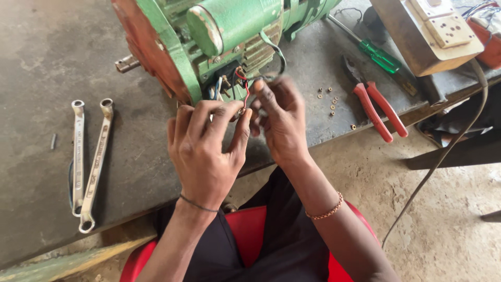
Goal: The person repairs a green electric motor by stripping wire ends with pliers and connecting them to terminals in the junction box. They repeatedly twist, insert, and adjust the wires while holding the motor steady.
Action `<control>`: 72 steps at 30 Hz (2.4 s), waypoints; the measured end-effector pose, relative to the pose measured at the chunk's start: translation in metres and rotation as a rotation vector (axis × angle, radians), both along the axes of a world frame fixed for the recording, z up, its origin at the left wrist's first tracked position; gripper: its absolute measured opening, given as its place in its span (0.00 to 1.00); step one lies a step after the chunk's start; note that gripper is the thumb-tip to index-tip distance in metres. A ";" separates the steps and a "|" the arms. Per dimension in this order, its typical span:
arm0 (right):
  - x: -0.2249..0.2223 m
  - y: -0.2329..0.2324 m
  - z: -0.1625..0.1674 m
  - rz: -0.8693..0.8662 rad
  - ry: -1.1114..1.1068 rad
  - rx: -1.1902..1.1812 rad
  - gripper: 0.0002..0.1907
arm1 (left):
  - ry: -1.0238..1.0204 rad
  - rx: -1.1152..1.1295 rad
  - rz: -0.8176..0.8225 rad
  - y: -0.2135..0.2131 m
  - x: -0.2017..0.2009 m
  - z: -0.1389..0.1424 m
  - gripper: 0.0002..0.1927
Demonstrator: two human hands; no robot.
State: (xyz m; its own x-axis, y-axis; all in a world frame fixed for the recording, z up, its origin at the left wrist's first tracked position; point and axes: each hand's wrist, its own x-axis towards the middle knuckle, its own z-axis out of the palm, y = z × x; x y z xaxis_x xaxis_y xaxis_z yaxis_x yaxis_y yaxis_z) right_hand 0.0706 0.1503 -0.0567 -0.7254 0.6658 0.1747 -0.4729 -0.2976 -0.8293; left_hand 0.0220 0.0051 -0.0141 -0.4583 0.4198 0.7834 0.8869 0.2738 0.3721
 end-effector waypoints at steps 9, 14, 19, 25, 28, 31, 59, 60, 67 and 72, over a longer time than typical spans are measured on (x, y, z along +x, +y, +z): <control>0.006 0.015 0.004 0.390 -0.035 -0.217 0.19 | -0.127 0.120 -0.082 0.004 0.002 -0.003 0.07; -0.002 0.017 -0.003 0.401 -0.052 -0.307 0.17 | -0.164 0.136 -0.117 0.004 0.000 -0.004 0.07; -0.005 0.010 -0.008 0.383 0.039 -0.319 0.10 | -0.212 0.115 -0.121 0.004 0.000 -0.003 0.07; -0.003 0.006 -0.006 0.172 0.006 -0.036 0.09 | -0.170 0.107 -0.108 0.006 0.001 -0.001 0.06; -0.006 0.014 -0.004 0.043 -0.040 0.344 0.08 | -0.110 0.082 -0.081 0.006 0.002 0.001 0.05; -0.007 0.024 -0.001 -0.134 -0.101 0.751 0.01 | -0.071 0.017 -0.049 0.006 0.002 0.003 0.06; 0.000 0.046 0.020 0.169 -0.246 0.703 0.09 | -0.208 -0.231 -0.167 -0.012 -0.006 0.029 0.11; 0.001 0.048 0.021 0.030 -0.209 0.952 0.10 | -0.219 -0.259 -0.187 -0.013 -0.007 0.034 0.13; 0.006 0.054 0.030 -0.359 -0.198 1.624 0.24 | -0.058 -0.406 -0.007 0.012 -0.008 0.031 0.24; 0.012 0.055 0.044 -0.183 -0.171 1.492 0.19 | 0.297 -0.225 0.076 0.027 -0.027 0.009 0.16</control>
